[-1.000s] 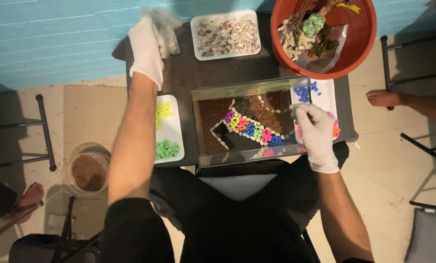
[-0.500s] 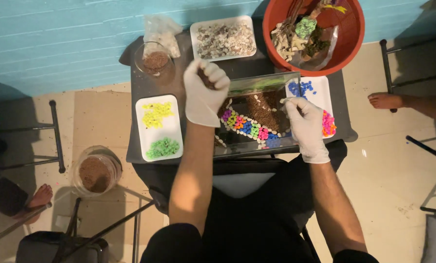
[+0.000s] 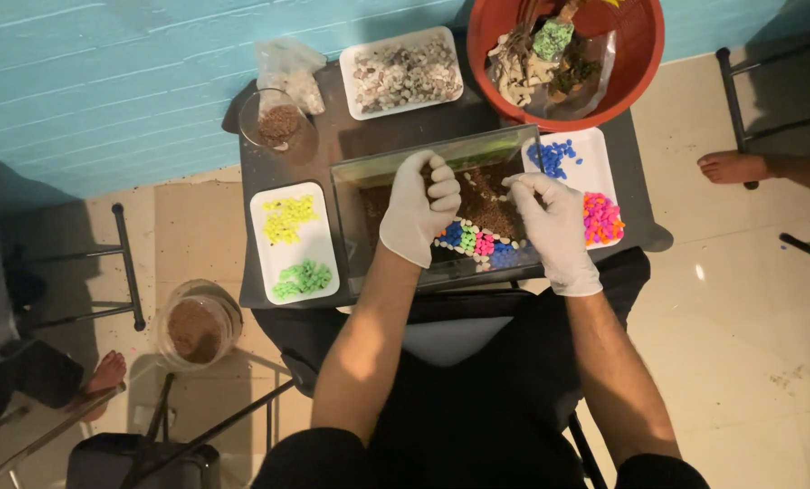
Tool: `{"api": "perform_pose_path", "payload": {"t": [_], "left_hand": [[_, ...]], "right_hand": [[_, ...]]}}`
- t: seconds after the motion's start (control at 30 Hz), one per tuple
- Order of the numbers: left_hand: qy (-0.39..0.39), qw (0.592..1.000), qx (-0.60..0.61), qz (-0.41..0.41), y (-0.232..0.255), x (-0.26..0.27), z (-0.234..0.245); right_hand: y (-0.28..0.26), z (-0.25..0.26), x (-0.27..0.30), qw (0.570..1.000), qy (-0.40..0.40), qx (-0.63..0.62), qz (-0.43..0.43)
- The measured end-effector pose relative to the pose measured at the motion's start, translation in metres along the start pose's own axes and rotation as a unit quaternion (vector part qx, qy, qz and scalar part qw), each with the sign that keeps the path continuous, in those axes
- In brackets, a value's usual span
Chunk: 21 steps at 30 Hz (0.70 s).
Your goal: Placing colored stones and soil into a glass tank to create a decorative pattern.
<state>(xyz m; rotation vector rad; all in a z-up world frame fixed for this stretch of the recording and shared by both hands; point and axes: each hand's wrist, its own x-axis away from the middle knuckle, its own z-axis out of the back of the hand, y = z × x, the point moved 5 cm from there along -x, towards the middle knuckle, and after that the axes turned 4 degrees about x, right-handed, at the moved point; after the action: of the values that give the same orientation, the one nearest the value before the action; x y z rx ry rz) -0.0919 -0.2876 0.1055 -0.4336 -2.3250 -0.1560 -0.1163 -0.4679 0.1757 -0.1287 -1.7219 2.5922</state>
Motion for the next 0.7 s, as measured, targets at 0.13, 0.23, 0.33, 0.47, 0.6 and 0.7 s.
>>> {"api": "perform_pose_path", "payload": {"t": [0.13, 0.23, 0.33, 0.47, 0.6, 0.7], "left_hand": [[-0.003, 0.987, -0.156, 0.028, -0.002, -0.018, 0.009], [0.029, 0.958, -0.281, 0.051, -0.002, -0.046, 0.038], [0.083, 0.911, -0.398, 0.071, 0.004, -0.049, 0.051], [0.149, 0.821, -0.542, 0.097, 0.015, -0.057, 0.056], [0.194, 0.780, -0.589, 0.087, 0.028, -0.103, 0.093], [0.219, 0.772, -0.595, 0.050, 0.037, -0.154, 0.131]], "right_hand": [[-0.002, -0.001, 0.000, 1.000, -0.013, 0.002, 0.003], [0.005, -0.001, -0.001, 1.000, -0.012, 0.002, -0.007], [0.011, -0.001, -0.002, 1.000, -0.014, 0.013, -0.016], [0.020, -0.002, -0.003, 0.999, -0.025, 0.018, -0.019], [0.011, -0.001, -0.002, 0.999, -0.023, 0.016, -0.042], [0.011, -0.001, 0.000, 0.998, -0.022, 0.023, -0.050]]}}
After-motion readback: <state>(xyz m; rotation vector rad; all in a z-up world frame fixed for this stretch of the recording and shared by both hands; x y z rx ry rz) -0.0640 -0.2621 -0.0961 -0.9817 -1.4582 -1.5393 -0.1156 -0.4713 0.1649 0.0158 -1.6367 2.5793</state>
